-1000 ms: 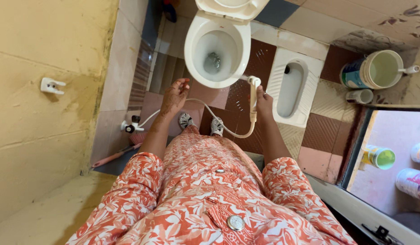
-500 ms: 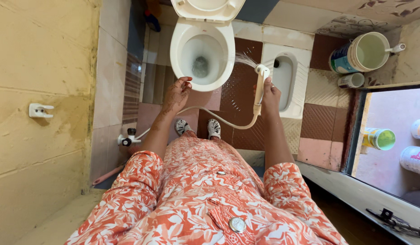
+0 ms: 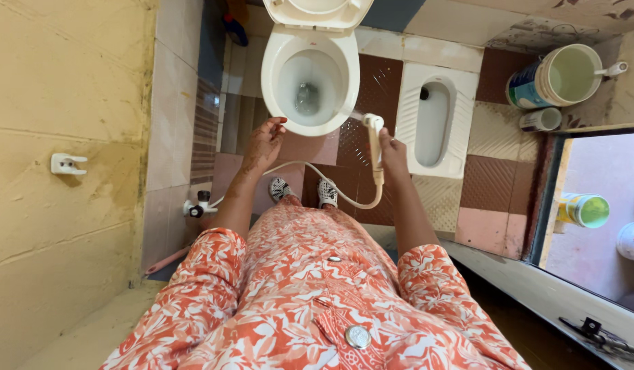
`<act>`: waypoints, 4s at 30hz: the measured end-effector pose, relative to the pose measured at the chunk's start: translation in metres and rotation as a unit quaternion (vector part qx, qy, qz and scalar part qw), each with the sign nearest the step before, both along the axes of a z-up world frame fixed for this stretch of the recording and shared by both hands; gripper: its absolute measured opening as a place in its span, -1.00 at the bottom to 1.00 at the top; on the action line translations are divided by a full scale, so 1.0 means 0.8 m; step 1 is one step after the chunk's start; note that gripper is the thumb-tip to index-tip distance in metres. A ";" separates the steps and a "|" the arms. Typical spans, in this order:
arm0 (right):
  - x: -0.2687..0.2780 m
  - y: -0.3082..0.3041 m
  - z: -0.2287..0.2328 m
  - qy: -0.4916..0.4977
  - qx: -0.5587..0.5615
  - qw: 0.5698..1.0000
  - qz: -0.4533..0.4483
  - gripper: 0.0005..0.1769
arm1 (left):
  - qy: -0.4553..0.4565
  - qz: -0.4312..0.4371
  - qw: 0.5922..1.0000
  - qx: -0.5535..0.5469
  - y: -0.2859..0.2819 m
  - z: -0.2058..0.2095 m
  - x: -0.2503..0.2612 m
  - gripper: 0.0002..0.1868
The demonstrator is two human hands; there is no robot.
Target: The person cleans a squat toilet by hand, using water from a bucket and a small container. They then pour water into a sitting toilet and use a handheld bidet sprayer to rinse the bowl.
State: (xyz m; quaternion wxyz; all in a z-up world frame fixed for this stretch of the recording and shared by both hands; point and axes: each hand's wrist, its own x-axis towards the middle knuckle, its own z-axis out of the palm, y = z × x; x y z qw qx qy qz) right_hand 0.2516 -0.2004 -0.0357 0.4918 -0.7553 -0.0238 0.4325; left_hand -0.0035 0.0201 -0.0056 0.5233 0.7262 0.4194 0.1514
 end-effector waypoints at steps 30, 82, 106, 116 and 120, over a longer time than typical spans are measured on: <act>0.013 -0.010 0.030 0.018 0.154 0.986 -0.056 -0.36 | 0.056 -0.056 0.997 0.007 -0.008 0.015 0.071 -0.76; 0.211 0.180 0.089 0.027 0.430 0.885 -0.178 -0.33 | 0.029 0.090 0.994 0.062 -0.015 -0.013 0.025 -0.59; 0.160 0.153 0.114 -0.007 0.438 0.898 -0.037 -0.30 | -0.033 0.100 0.993 0.048 -0.024 -0.042 0.011 -0.64; 0.099 0.119 0.038 0.050 0.340 0.939 -0.035 -0.34 | -0.017 0.088 0.996 0.024 -0.044 -0.021 -0.007 -0.59; 0.082 0.125 0.024 0.068 0.334 0.940 -0.010 -0.34 | 0.022 0.094 0.995 0.021 -0.046 -0.013 -0.006 -0.61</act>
